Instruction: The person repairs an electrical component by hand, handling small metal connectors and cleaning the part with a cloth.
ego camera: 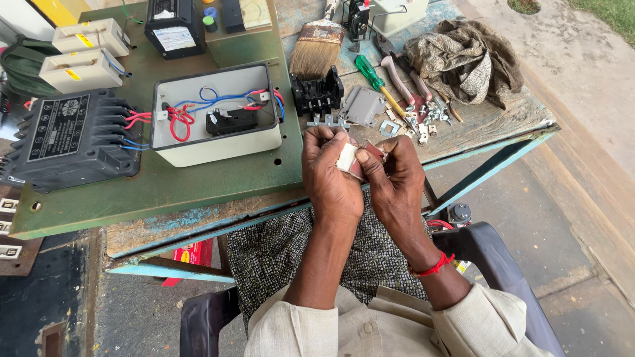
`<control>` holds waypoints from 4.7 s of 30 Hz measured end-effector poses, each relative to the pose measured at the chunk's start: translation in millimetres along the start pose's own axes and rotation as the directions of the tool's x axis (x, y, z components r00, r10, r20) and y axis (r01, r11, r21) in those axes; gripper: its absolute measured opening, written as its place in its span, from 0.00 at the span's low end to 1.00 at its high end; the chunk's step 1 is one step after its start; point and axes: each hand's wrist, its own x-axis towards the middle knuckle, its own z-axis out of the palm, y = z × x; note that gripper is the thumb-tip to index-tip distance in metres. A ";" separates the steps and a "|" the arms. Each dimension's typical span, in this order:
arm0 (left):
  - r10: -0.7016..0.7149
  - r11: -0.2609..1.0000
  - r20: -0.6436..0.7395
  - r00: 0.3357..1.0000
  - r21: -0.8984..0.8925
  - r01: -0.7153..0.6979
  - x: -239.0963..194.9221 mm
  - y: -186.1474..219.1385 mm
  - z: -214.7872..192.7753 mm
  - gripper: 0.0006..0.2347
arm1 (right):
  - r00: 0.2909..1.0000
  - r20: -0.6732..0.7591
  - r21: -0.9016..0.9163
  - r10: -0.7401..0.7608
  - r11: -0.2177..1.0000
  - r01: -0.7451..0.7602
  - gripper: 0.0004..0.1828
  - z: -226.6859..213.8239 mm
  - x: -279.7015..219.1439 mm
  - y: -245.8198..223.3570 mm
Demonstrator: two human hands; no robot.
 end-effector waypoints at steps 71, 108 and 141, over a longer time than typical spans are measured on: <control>-0.034 0.999 -0.049 0.998 0.005 0.034 -3.2 -3.8 -4.7 0.06 | 0.998 -0.050 -0.125 -0.030 0.992 0.024 0.15 1.4 0.7 -9.4; -0.495 -0.547 0.533 0.686 0.422 -0.723 33.3 -25.0 -12.4 0.24 | 0.910 -0.136 0.286 0.393 0.895 -0.344 0.10 -60.4 13.2 28.9; -0.296 -0.479 0.633 0.715 0.549 -0.684 15.5 -9.8 -43.6 0.16 | 0.979 0.055 -0.674 -0.196 0.716 0.181 0.08 -23.0 44.4 27.3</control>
